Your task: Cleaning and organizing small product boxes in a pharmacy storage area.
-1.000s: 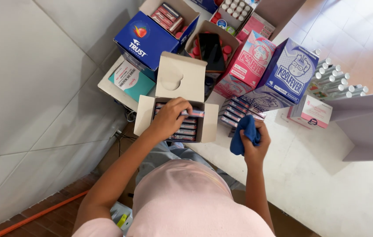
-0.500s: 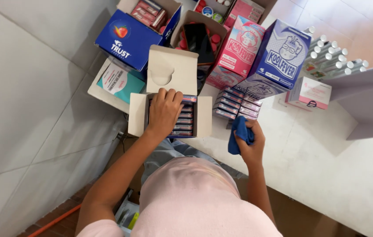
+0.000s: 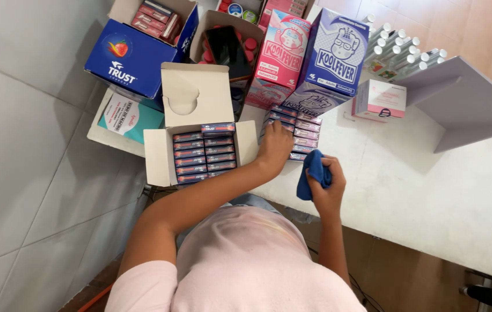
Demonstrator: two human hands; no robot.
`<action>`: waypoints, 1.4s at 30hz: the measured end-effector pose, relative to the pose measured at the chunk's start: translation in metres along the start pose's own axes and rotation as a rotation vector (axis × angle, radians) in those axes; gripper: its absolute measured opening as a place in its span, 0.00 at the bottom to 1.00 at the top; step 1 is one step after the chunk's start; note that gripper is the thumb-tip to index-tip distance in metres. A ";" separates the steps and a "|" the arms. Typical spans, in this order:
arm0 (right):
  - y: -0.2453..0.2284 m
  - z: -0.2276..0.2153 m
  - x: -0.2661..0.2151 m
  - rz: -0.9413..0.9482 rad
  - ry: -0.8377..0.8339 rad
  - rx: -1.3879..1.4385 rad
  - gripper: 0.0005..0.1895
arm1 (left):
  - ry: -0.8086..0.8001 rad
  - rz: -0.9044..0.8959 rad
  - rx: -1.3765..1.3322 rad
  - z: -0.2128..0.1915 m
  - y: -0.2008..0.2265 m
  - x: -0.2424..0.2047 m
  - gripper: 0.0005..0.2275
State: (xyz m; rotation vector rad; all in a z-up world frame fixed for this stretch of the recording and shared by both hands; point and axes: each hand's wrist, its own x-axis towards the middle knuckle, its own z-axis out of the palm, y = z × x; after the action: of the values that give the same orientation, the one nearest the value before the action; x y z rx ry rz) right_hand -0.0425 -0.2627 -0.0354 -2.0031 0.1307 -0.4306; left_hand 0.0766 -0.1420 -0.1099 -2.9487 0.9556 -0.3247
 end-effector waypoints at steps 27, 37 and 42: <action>-0.129 0.043 0.037 -0.638 -0.226 -0.088 0.17 | 0.576 -0.040 -0.985 -0.158 -0.093 -0.111 0.42; -0.089 0.042 0.045 -0.317 0.051 0.389 0.12 | 0.301 -0.346 -1.734 -0.164 -0.094 -0.097 0.29; -0.110 0.055 0.027 -0.497 -0.055 0.128 0.11 | 0.565 -0.495 -2.061 -0.159 -0.093 -0.090 0.22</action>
State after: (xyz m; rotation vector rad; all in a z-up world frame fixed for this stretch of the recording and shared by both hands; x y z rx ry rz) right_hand -0.0078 -0.1730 0.0463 -1.9074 -0.4281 -0.6771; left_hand 0.0270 -0.0075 0.0369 -5.2587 0.4393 -0.1165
